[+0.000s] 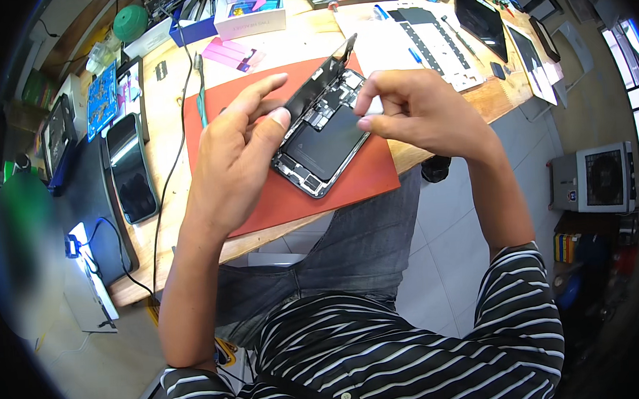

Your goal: The person operates a smartphone, then opens its back cover to access the internal components. They handle a pink battery, peel off its protective film, and place it into the phone chassis. Finally, they use a blue marker to write on the battery surface.

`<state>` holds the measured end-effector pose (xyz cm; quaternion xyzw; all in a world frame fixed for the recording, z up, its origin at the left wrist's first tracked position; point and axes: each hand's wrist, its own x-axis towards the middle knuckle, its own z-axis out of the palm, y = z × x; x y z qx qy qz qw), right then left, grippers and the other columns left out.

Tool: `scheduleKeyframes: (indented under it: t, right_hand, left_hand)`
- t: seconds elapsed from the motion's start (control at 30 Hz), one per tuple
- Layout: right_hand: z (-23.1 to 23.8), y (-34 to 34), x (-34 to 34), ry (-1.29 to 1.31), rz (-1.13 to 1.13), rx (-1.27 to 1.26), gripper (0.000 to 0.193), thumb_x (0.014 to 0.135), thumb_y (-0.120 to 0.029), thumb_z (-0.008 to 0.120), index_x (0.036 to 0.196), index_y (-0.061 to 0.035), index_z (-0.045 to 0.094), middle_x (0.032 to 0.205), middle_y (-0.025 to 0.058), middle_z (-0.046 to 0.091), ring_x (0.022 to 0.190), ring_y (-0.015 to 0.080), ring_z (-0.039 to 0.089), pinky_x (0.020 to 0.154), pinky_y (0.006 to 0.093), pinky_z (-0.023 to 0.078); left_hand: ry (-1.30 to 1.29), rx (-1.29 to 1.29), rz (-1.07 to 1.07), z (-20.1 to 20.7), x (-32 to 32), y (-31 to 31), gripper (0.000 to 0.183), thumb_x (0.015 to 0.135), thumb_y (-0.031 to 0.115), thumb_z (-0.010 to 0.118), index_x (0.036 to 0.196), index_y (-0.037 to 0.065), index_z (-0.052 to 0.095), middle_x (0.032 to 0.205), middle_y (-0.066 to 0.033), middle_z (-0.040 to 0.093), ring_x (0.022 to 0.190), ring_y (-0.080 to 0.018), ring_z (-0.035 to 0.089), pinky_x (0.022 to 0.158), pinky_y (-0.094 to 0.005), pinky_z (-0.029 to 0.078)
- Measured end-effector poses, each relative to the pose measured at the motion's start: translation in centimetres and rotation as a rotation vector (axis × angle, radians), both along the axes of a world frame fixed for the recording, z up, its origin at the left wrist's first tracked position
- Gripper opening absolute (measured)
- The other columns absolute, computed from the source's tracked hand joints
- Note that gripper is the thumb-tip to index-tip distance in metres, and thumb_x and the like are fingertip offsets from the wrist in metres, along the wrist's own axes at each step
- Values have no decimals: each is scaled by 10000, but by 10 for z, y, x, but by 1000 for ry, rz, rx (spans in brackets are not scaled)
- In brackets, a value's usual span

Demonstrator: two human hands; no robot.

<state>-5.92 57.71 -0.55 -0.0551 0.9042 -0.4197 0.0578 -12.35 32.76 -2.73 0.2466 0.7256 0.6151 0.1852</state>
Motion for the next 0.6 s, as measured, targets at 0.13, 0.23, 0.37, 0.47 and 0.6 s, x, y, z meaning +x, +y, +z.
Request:
scheduleKeyframes:
  t: [0.13,0.23,0.37,0.47,0.6]
  right_hand:
    - [-2,-14,-21,98,182,253,148,869,-163,735,945,-59,660,580,32,456,560,167,467,569,334,387]
    - [-3,-24,-30,17,208,289,173,875,-208,712,940,-57,656,667,83,587,675,233,589,669,371,458]
    - [4,-33,-42,-102,213,365,151,860,-175,692,935,-44,705,853,138,712,822,292,689,756,404,528]
    - [6,-34,-44,-101,222,390,146,857,-170,694,927,-43,707,838,135,711,808,290,690,749,404,531]
    - [-7,-27,-42,65,251,363,128,860,-180,710,919,-68,689,671,63,619,636,192,585,611,346,443]
  left_hand:
    - [-48,92,-33,-6,-8,-2,343,1047,166,485,1255,-60,638,995,-51,695,877,-69,606,788,-234,497]
    - [-67,126,-22,-7,-9,-4,336,1050,183,484,1213,-52,662,917,-11,673,786,-35,540,707,-210,454]
    - [-87,137,-72,-10,-15,-8,344,1051,193,484,1230,-46,654,933,-16,679,802,-47,576,728,-218,477]
    - [-69,124,-85,-10,-16,-8,376,1048,225,493,1281,-34,635,946,-20,686,788,-57,610,720,-220,494]
    - [-65,157,-67,-11,-15,-4,333,1047,185,483,1197,-54,659,937,-36,693,827,-68,603,759,-235,496]
